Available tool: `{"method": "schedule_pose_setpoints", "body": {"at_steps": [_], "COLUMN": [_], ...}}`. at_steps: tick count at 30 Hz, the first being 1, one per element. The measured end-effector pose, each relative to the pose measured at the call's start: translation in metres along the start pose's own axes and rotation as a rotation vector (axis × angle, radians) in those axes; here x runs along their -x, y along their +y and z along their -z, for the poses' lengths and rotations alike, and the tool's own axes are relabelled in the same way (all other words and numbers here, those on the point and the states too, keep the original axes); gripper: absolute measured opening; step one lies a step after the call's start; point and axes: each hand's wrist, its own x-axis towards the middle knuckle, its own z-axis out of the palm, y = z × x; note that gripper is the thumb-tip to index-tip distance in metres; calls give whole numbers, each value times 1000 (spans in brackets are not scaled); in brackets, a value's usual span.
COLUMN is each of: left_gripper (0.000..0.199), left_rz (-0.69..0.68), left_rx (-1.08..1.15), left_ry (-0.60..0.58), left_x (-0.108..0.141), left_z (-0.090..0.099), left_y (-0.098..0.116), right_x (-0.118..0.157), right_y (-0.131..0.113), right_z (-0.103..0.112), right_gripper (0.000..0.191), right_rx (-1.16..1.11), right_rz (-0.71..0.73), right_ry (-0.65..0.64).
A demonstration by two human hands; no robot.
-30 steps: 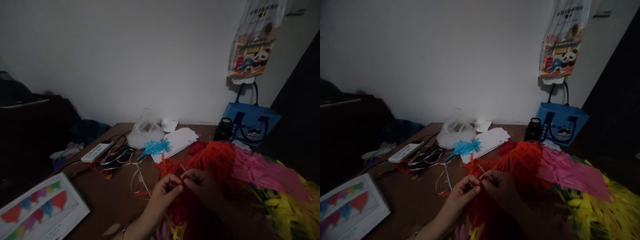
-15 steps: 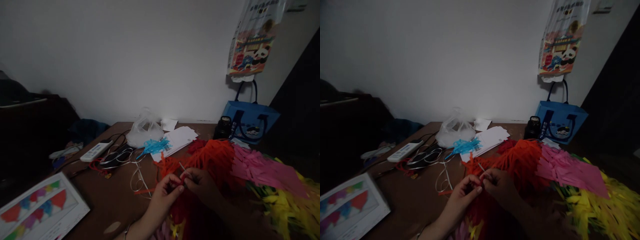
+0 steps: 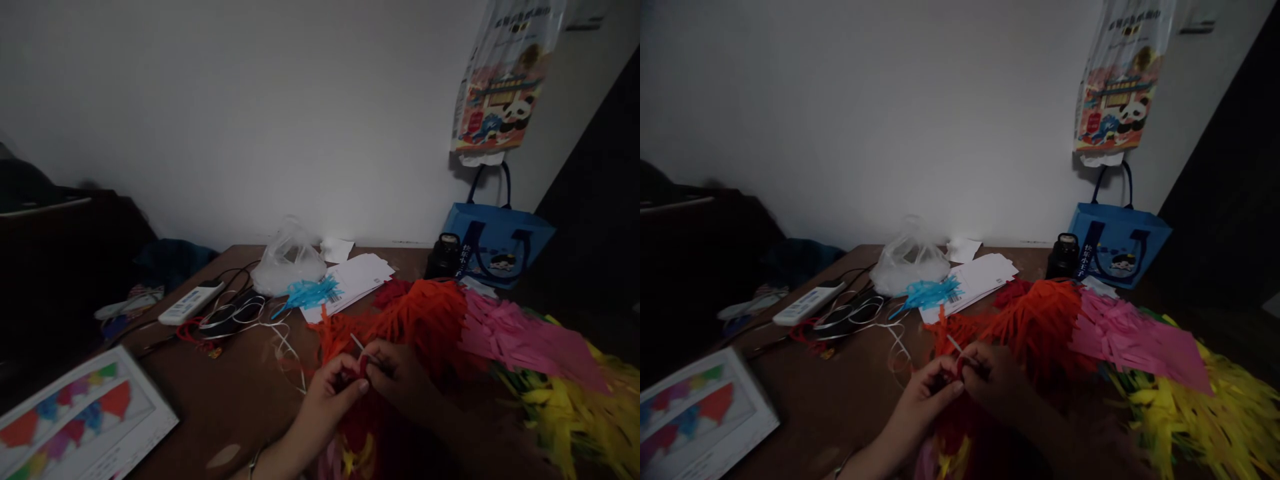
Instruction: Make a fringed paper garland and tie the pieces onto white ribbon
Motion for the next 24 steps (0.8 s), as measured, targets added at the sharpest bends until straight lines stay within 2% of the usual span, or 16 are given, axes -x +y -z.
{"method": "schedule_pose_setpoints", "body": {"at_steps": [6, 13, 24], "left_gripper": [32, 27, 22], "left_rz": [16, -13, -77], "left_rx": [-3, -60, -136], "left_ry": [-33, -54, 16], "left_x": [2, 2, 3], "left_z": [0, -2, 3], "left_y": [3, 4, 2], "right_x": [-2, 2, -1], "right_y": [-1, 4, 4], "right_z": [1, -3, -1], "right_gripper": [14, 10, 9], "right_rx": [-48, 59, 71], "right_rz": [4, 51, 22], "right_ry": [-42, 8, -6]}}
